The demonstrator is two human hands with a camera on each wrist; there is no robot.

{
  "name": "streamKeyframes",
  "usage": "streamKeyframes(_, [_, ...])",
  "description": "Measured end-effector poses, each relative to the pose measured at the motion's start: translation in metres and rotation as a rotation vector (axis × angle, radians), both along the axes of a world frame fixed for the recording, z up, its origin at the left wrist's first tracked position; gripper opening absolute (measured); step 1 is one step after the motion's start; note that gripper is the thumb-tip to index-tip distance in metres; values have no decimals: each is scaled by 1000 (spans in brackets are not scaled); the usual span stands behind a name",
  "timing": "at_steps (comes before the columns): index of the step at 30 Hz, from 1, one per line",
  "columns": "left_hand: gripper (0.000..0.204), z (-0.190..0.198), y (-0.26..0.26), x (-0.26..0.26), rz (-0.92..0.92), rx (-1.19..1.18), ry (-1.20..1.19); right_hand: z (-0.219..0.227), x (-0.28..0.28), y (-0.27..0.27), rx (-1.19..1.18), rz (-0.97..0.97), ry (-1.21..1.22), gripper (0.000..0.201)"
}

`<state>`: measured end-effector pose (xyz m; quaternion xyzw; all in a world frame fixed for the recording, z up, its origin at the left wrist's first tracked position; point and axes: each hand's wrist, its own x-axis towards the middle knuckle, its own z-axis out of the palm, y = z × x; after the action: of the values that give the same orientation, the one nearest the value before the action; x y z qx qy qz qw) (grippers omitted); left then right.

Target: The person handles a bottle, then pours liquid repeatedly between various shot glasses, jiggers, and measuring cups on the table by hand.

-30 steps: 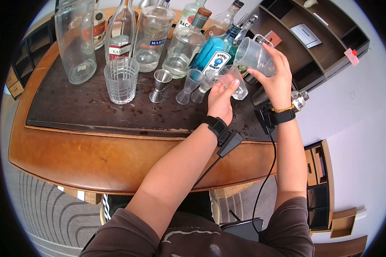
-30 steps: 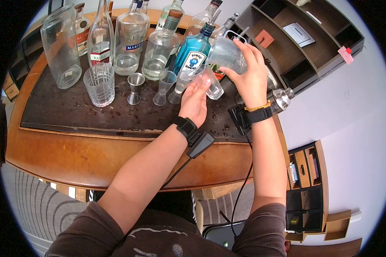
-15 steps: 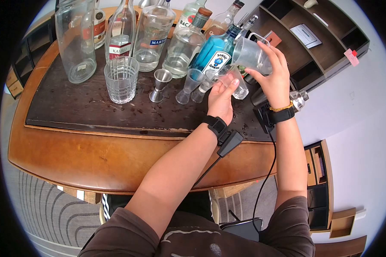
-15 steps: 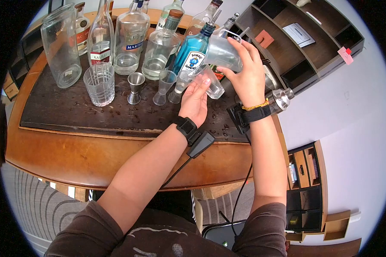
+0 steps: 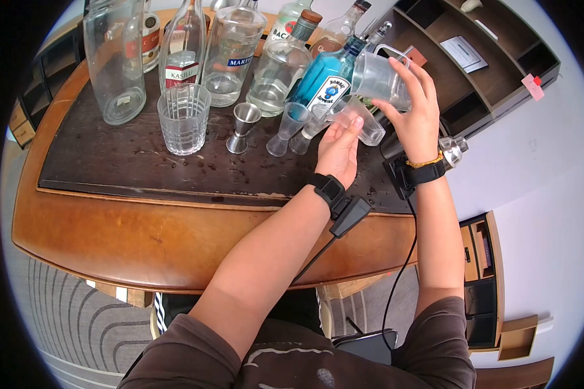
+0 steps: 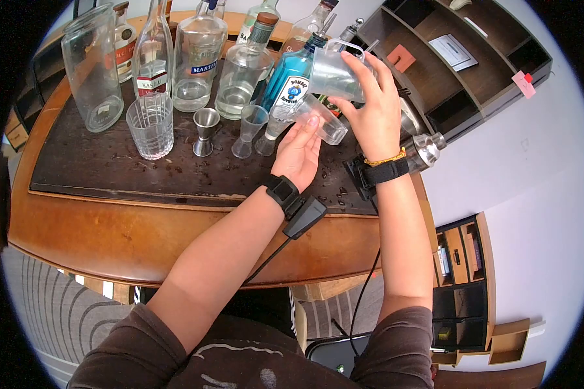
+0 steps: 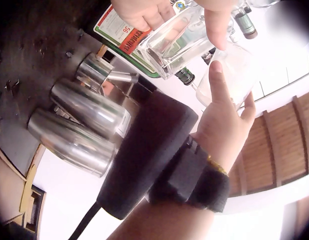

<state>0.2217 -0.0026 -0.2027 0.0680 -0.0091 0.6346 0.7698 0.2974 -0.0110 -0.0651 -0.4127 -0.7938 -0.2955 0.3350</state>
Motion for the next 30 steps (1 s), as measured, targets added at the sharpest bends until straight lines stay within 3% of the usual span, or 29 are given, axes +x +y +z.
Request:
streamKeyframes(10, [34, 0, 2, 2, -7, 2, -59, -1, -1, -2, -1, 8, 58, 75])
streamKeyframes(30, [42, 3, 2, -5, -110, 71, -152, -7, 5, -6, -85, 48, 322, 75])
